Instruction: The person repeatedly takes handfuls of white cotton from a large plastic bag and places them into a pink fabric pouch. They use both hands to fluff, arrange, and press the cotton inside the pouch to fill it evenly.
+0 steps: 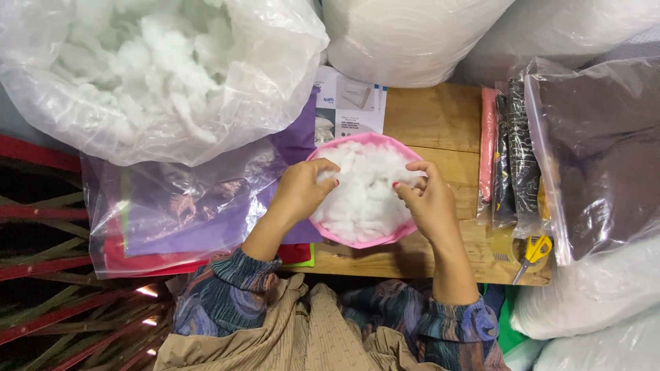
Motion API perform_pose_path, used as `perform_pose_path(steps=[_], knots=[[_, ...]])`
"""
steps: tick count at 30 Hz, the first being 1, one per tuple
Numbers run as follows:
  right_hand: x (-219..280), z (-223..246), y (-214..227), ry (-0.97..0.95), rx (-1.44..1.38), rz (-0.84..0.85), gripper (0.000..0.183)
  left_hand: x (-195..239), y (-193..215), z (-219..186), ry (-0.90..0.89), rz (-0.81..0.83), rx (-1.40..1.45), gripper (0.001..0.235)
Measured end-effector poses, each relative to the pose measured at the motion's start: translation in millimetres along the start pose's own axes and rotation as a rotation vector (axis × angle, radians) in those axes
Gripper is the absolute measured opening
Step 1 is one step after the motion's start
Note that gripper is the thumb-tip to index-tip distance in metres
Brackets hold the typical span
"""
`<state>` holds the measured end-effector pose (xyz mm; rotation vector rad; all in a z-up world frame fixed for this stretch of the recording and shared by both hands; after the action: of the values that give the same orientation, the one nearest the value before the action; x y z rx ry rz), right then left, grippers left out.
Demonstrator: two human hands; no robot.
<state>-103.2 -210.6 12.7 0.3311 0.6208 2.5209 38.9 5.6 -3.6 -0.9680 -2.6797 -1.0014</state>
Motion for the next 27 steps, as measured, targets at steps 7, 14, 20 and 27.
perform_pose_path(steps=[7, 14, 20, 27], knots=[[-28.5, -13.4, -27.0, 0.115, 0.264, -0.096, 0.022, -5.4, -17.7, -13.1, -0.125, 0.014, 0.064, 0.047], [-58.9, -33.8, -46.2, 0.541, 0.408, -0.190, 0.031, 3.4, -39.2, -34.0, -0.152, 0.261, -0.378, 0.069], [-49.9, -36.6, -76.0, 0.711, 0.804, -0.030, 0.047, -0.4, -45.6, -30.3, -0.076, 0.319, -0.473, 0.066], [-60.7, -48.8, -65.0, 0.249, 0.892, 0.308, 0.063, 6.6, -30.8, -34.0, -0.143, 0.196, -0.431, 0.043]])
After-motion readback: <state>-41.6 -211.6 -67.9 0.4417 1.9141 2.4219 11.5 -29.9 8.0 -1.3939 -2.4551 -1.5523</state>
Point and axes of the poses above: each hand's wrist, its own x-axis away from the middle knuckle, its own y-axis out of the back of the hand, z = x × y, the point moved 2 cm from there along -x, towards the middle knuckle, and after that the axes turned 7 degrees about y, right-handed, at the moved point
